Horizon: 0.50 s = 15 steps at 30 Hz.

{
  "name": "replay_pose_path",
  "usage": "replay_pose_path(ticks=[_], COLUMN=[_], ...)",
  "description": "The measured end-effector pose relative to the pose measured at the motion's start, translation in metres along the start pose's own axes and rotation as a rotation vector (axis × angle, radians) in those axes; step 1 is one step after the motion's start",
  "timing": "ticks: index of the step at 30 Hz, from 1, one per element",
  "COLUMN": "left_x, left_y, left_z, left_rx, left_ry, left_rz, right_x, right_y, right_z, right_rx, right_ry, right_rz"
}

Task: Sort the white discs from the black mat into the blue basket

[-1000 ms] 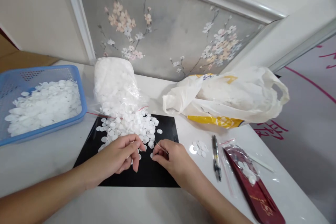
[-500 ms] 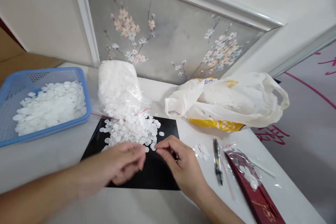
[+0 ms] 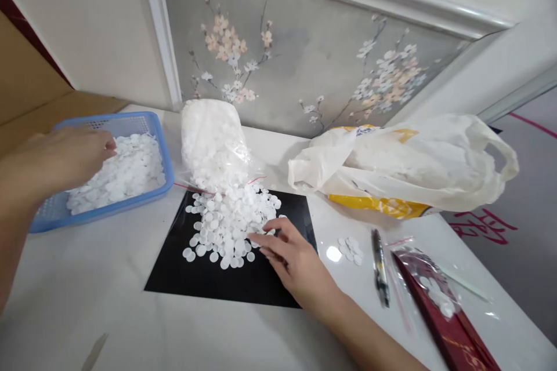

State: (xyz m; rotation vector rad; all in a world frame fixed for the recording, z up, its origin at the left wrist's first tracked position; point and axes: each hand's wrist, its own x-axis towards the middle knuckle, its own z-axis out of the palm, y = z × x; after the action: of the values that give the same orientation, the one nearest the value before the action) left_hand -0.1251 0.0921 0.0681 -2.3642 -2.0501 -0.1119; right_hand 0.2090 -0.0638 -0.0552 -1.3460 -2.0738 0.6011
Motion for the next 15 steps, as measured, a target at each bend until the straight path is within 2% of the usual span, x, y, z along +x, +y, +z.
replay_pose_path(ticks=[1, 3, 4, 5, 7, 9, 12, 15], left_x=[-0.006, -0.021, -0.030, -0.041, -0.062, -0.080, -0.096, -0.099], left_y=[0.011, 0.039, 0.055, 0.070, 0.099, 0.121, 0.140, 0.148], left_z=[-0.004, -0.008, -0.006, -0.001, 0.018, 0.044, 0.079, 0.098], left_rx=[0.038, 0.115, 0.071, -0.028, -0.177, -0.192, -0.167, -0.236], left_ry=[-0.010, -0.010, -0.013, -0.070, -0.280, -0.427, -0.468, -0.425], left_rz=[-0.023, 0.019, 0.094, 0.205, 0.396, 0.515, 0.563, 0.571], right_x=[0.001, 0.005, 0.007, 0.009, 0.010, 0.009, 0.003, -0.002], right_y=[-0.003, -0.008, -0.009, -0.010, -0.009, -0.006, -0.001, 0.003], right_z=[0.003, 0.008, 0.010, 0.012, 0.011, 0.007, -0.002, -0.012], right_rx=[-0.033, -0.103, -0.129, -0.143, -0.136, -0.083, 0.010, 0.060], right_ry=[-0.050, -0.143, -0.169, -0.175, -0.138, -0.083, -0.014, 0.009], right_rz=[-0.033, -0.073, -0.072, -0.057, -0.004, 0.055, 0.142, 0.240])
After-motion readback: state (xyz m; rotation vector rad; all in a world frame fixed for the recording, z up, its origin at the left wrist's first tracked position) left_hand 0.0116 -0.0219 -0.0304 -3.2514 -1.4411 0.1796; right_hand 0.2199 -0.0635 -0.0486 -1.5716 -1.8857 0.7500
